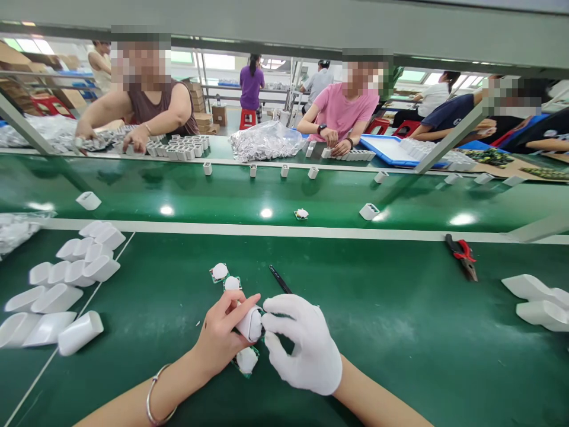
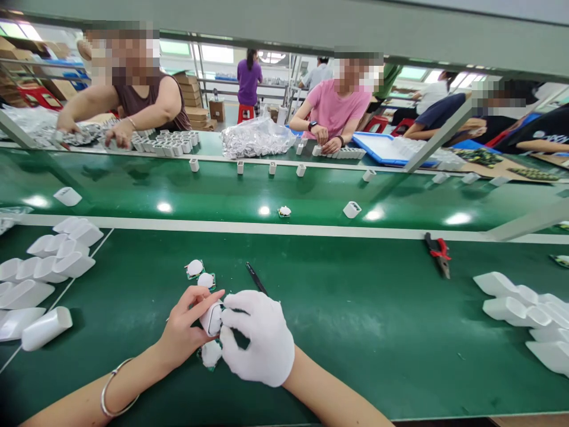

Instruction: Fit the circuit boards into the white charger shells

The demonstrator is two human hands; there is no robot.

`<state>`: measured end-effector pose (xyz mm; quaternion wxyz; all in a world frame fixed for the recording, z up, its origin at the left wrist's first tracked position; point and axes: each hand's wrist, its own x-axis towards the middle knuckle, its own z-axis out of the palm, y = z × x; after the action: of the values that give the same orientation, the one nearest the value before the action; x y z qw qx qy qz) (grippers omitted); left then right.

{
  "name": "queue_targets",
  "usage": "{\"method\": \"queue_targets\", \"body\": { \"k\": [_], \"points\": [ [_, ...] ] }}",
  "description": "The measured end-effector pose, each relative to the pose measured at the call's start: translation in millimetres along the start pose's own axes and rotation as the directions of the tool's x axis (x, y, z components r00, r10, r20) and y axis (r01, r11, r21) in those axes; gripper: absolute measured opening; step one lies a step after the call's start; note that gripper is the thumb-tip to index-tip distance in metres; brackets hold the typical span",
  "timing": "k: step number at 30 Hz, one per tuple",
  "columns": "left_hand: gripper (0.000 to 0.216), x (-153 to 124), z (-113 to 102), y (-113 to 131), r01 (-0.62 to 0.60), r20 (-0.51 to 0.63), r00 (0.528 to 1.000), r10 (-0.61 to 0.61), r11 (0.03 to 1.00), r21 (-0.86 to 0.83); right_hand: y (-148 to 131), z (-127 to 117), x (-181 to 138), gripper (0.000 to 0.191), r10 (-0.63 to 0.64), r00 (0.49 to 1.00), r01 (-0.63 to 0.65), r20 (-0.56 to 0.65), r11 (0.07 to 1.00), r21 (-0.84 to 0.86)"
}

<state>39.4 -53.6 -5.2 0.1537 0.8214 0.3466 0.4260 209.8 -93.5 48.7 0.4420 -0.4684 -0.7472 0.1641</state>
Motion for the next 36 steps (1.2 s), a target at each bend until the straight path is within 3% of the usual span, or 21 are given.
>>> {"method": "queue_targets", "body": {
  "k": [2, 4, 5, 7, 9, 11, 17, 23, 27, 29, 31, 32, 34, 36],
  "points": [
    [0.034, -0.1, 0.8, 1.4, 0.004, 0.005, 1.000, -0.004, 0.999, -0.038, 3.0, 2.6, 2.4, 0.014, 0.212, 0.974, -0.226, 0.079, 0.938, 0.262],
    [0.031, 1.2, 0.7, 3.6, 0.007, -0.001, 1.000, -0.007, 0.995, -0.098, 8.8, 7.5, 3.2, 0.002, 0.411, 0.877, -0.479, 0.251, 0.695, 0.536],
    [0.029, 2.4, 0.3, 4.9, 0.011, -0.012, 1.000, -0.012, 0.992, -0.126, 11.9, 10.3, 2.7, 0.010, 0.472, 0.816, -0.567, 0.333, 0.541, 0.621],
    [0.024, 5.0, -1.0, 7.1, 0.014, -0.036, 0.999, -0.021, 0.986, -0.169, 16.7, 15.3, 0.5, 0.027, 0.559, 0.713, -0.653, 0.423, 0.310, 0.692],
    [0.021, 6.9, -2.5, 8.2, 0.009, -0.052, 0.998, -0.020, 0.981, -0.193, 18.5, 18.4, -2.2, 0.035, 0.622, 0.653, -0.680, 0.432, 0.230, 0.696],
    [0.020, 7.5, -3.4, 8.3, -0.003, -0.058, 0.998, -0.009, 0.979, -0.202, 18.5, 19.4, -4.2, 0.038, 0.639, 0.648, -0.682, 0.415, 0.242, 0.690],
    [0.023, 7.5, -2.3, 8.9, -0.004, -0.064, 0.998, -0.009, 0.980, -0.197, 18.1, 20.3, -3.6, 0.054, 0.458, 0.748, -0.618, 0.481, 0.216, 0.756],
    [0.026, 7.6, 0.2, 8.7, -0.040, 0.028, 0.998, 0.049, 0.964, -0.262, 3.4, 22.6, 6.3, 0.018, 0.427, 0.758, -0.641, 0.494, 0.344, 0.686],
    [0.029, 5.7, 0.1, 6.9, 0.046, 0.108, 0.994, -0.012, 0.945, -0.323, 2.2, 11.6, 9.9, 0.020, 0.429, 0.723, -0.689, 0.541, 0.406, 0.600],
    [0.032, 5.2, -0.9, 6.2, 0.124, 0.196, 0.979, -0.060, 0.934, -0.335, 8.0, 0.7, 11.7, 0.025, 0.451, 0.723, -0.687, 0.524, 0.547, 0.478],
    [0.036, 4.9, -1.4, 5.0, 0.206, 0.307, 0.946, -0.105, 0.925, -0.320, 17.0, -10.5, 14.1, 0.028, 0.563, 0.749, -0.645, 0.348, 0.740, 0.191],
    [0.037, 4.7, -1.2, 4.0, 0.242, 0.359, 0.925, -0.125, 0.922, -0.302, 22.2, -14.8, 15.3, 0.028, 0.612, 0.759, -0.626, 0.221, 0.779, -0.005],
    [0.038, 4.2, 0.3, 1.6, 0.297, 0.442, 0.882, -0.164, 0.921, -0.253, 33.2, -19.2, 16.8, 0.027, 0.665, 0.745, -0.621, 0.042, 0.716, -0.319],
    [0.038, 3.9, 2.5, -1.0, 0.350, 0.504, 0.837, -0.213, 0.916, -0.196, 43.4, -17.6, 16.7, 0.020, 0.734, 0.678, -0.657, 0.041, 0.629, -0.415]
  ]
}}
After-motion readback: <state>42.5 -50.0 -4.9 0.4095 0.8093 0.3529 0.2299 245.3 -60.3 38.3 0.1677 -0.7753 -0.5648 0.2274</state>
